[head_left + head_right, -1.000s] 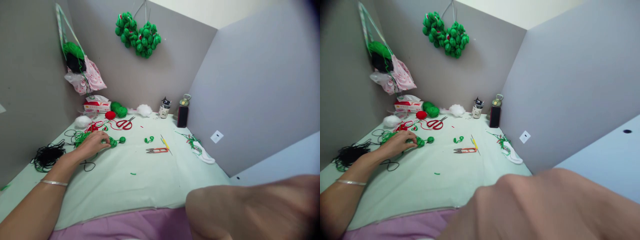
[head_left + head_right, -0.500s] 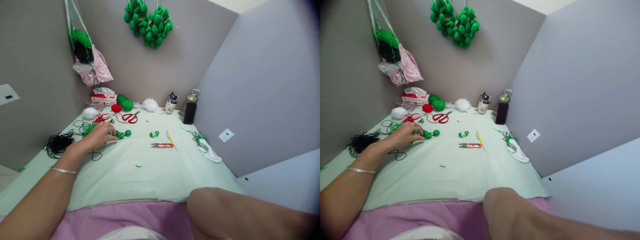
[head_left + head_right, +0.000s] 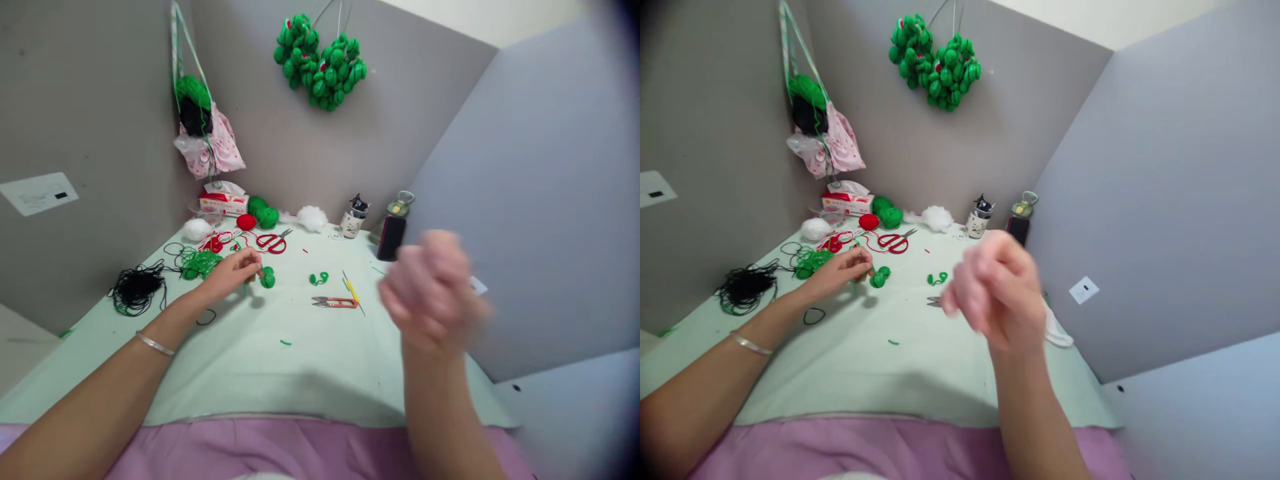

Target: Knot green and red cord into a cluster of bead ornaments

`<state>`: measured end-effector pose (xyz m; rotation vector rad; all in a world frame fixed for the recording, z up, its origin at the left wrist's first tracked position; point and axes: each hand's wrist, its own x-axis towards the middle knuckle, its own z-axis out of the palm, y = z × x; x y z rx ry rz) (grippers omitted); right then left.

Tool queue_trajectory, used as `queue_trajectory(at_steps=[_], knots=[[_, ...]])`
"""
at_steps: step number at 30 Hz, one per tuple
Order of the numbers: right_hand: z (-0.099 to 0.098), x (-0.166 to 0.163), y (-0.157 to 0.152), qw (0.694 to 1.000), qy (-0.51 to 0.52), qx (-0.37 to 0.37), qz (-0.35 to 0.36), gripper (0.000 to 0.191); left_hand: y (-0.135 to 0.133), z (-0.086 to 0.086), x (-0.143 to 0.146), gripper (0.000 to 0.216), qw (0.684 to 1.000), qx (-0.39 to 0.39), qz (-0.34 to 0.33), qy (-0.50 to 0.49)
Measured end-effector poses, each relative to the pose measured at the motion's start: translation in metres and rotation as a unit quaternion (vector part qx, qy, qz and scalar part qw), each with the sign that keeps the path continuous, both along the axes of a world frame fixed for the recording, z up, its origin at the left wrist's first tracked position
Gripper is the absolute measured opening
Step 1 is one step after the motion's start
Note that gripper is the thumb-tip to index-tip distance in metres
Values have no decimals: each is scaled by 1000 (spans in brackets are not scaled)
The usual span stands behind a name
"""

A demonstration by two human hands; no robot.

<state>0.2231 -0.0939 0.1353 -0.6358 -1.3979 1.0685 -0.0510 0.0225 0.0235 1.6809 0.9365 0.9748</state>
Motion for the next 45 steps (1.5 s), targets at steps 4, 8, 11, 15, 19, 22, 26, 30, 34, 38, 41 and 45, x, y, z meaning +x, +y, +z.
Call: queue_trajectory(at_steps=[4,8,11,15,19,22,26,30,34,38,41,45], knots=[[-51,-28,48,996,-39,-44,-63,13,-12,-3,22,25,992,-72,-72,-75],[-104,-57,70,983,-123,-46,-127,19,-30,-3,42,26,977,-126,-131,-110],[-118,-68,65,973,-154,-62,-160,19,-41,-1,53,26,964,-158,-163,-135],[-116,-68,62,968,-165,-116,-152,17,-46,-2,56,24,966,-154,-160,-135],[-111,-52,71,965,-163,-109,-177,16,-43,-2,49,25,973,-143,-178,-41],[-110,-37,77,958,-162,-97,-214,17,-45,5,44,32,942,-166,-287,45],[-115,-30,81,952,-191,-94,-221,16,-48,16,40,40,949,-112,-291,52],[-122,-37,80,947,-234,-98,-198,15,-45,20,38,37,992,-26,-120,4],[-128,-43,78,936,-288,-85,-184,13,-46,19,38,34,987,-76,-97,-101],[-127,-39,79,934,-301,-69,-178,13,-51,20,41,34,958,-161,-158,-174],[-116,-34,78,955,-229,-63,-180,17,-51,18,43,33,973,-137,-89,-163],[-100,-37,66,979,-110,-139,-97,25,-50,10,46,36,997,-49,14,-63]])
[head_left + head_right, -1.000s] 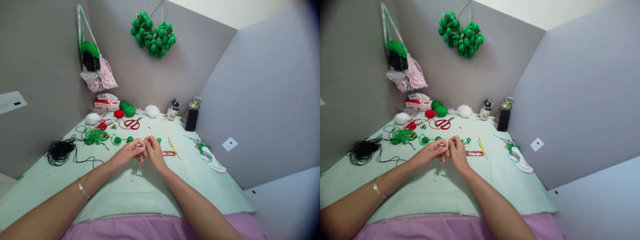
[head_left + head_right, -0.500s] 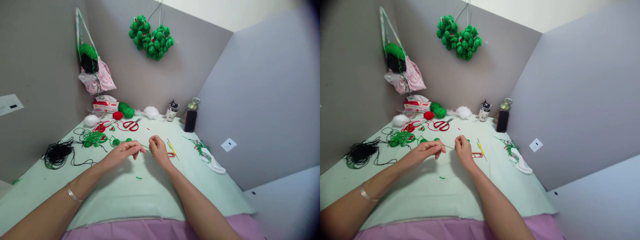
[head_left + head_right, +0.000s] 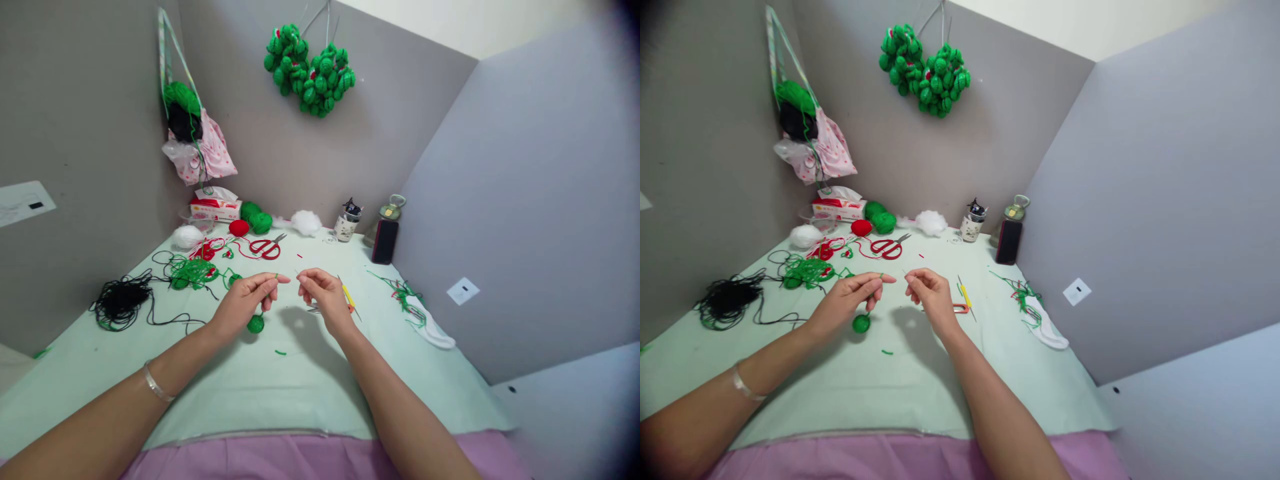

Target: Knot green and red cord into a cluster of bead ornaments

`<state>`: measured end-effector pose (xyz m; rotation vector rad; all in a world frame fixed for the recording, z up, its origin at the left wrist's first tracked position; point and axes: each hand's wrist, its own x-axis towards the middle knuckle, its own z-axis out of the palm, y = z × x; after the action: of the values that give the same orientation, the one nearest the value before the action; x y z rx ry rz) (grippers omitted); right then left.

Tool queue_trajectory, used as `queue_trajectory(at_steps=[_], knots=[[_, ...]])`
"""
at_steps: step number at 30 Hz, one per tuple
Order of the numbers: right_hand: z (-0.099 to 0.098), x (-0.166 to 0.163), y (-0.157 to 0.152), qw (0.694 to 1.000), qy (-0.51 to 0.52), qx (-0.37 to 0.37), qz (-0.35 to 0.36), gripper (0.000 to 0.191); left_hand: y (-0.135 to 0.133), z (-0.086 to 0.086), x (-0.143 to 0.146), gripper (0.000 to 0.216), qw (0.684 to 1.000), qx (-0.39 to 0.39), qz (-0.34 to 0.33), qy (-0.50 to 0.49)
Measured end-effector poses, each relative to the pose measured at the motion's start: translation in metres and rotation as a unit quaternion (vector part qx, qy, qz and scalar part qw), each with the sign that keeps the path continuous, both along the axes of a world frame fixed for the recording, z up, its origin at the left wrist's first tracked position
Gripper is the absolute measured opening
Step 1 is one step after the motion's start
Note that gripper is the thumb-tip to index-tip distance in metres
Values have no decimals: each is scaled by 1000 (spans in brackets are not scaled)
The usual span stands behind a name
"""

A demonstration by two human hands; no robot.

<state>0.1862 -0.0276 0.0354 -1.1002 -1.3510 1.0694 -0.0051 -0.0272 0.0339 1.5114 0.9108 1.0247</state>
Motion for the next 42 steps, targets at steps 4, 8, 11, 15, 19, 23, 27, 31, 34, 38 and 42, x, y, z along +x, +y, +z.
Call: queue_trajectory(at_steps=[4,8,11,15,19,23,27,31,34,38,42], knots=[[4,-13,-13,997,33,-9,67,24,0,-12,4,37,990,113,13,77],[2,-21,-19,998,-9,19,56,21,0,-23,7,40,973,187,6,132],[1,-20,-19,998,-44,25,34,21,0,-27,6,45,966,206,5,157],[-2,-18,-17,997,-66,29,30,20,1,-30,5,49,962,211,0,175],[-4,-18,-16,996,-72,34,28,19,1,-30,5,49,961,215,3,176],[-1,-18,-17,996,-76,32,24,19,0,-27,5,49,958,217,9,189],[1,-18,-16,997,-74,20,24,18,-3,-22,7,49,955,224,12,196],[0,-17,-13,998,-55,2,38,21,-5,-21,8,49,950,225,19,215],[-1,-16,-11,998,-37,-13,44,23,-4,-23,8,49,945,232,25,231],[-1,-16,-11,998,-35,-23,49,23,-3,-28,8,48,930,254,35,264],[-2,-16,-11,997,-62,-5,51,22,-2,-30,8,48,916,277,31,288]])
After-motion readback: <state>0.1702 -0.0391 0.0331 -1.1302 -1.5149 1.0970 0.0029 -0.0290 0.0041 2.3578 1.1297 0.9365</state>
